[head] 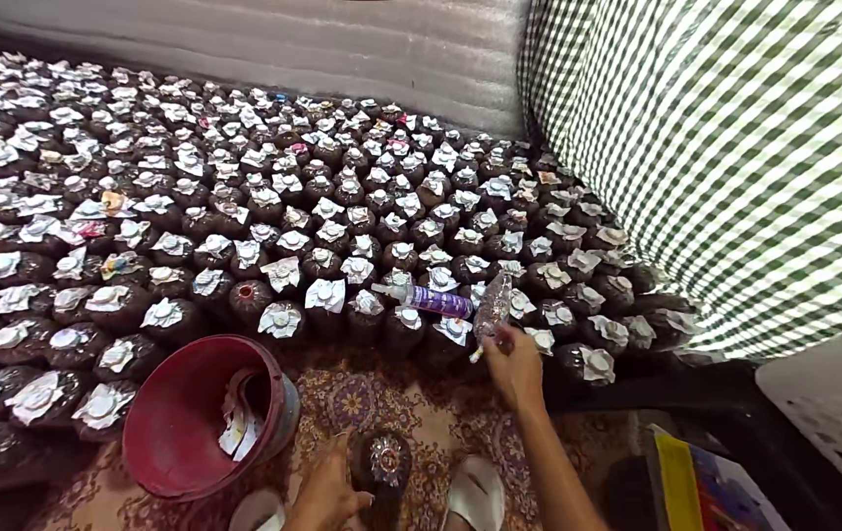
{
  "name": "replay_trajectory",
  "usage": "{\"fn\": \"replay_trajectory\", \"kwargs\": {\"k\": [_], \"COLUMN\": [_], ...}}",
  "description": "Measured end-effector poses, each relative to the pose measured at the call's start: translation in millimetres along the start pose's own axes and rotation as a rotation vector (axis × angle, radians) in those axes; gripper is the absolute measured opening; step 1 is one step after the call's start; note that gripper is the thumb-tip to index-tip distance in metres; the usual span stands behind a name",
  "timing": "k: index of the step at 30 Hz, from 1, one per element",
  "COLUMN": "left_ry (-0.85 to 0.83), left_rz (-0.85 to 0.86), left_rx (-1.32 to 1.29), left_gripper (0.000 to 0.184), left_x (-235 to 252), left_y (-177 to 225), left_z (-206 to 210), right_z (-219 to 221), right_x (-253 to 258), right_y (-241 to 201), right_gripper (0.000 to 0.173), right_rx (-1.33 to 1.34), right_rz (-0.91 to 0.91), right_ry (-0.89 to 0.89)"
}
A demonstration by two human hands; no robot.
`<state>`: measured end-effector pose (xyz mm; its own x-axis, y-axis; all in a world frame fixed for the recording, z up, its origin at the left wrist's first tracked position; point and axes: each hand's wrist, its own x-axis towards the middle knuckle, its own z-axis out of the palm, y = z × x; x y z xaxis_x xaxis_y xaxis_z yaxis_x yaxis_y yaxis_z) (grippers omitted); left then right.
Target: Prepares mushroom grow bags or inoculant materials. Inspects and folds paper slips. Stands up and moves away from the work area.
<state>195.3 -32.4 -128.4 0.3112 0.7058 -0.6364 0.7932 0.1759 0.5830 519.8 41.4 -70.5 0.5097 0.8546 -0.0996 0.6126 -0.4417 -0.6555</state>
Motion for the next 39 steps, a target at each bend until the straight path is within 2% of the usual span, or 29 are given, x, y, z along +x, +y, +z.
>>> {"fn": "replay_trajectory", "kwargs": {"k": [2,4,6,8,11,14,20,23,26,29,31,34,39], "left_ry": [-0.019,0.010,0.098,0.171,0.273,0.278,0.224,0.217,0.217,0.205,0.189,0.293,0.440], "left_rz": [-0.007,0.012,0.036,0.032,0.062,0.095,0.080,0.103,0.113,0.148,0.189,0.278,0.300], "left_rx": [0.031,0.028,0.007,-0.009,-0.052,-0.077,-0.080,-0.068,-0.046,-0.025,-0.032,-0.057,-0.034], "left_gripper": [0.121,0.129,0.132,0.132,0.118,0.107,0.113,0.119,0.125,0.125,0.120,0.107,0.106], "left_x": [5,7,11,14,20,27,31,33,38,41,34,25,12], "left_y": [-5,-4,-2,1,-4,-6,-8,-16,-31,-38,-28,-11,5], "left_z": [13,27,42,54,74,80,73,75,87,89,83,76,77], "right_z": [14,33,49,61,76,81,90,94,89,76,57,35,4], "right_x": [-56,-104,-139,-157,-158,-140,-109,-105,-106,-115,-119,-117,-125], "right_y": [4,9,5,-4,-10,-19,-38,-41,-31,-29,-37,-40,-56], "right_gripper": [0.033,0.040,0.055,0.066,0.081,0.092,0.090,0.084,0.076,0.072,0.070,0.073,0.092], "right_rx": [-0.043,-0.127,-0.276,-0.430,-0.606,-0.757,-0.942,-0.966,-0.881,-0.810,-0.770,-0.718,-0.850], "right_rz": [-0.030,0.028,0.057,0.044,-0.086,-0.225,-0.450,-0.461,-0.440,-0.490,-0.520,-0.551,-0.464], "right_ry": [-0.273,-0.534,-0.647,-0.665,-0.638,-0.715,-0.959,-1.004,-1.017,-0.991,-0.942,-0.802,-0.743]}}
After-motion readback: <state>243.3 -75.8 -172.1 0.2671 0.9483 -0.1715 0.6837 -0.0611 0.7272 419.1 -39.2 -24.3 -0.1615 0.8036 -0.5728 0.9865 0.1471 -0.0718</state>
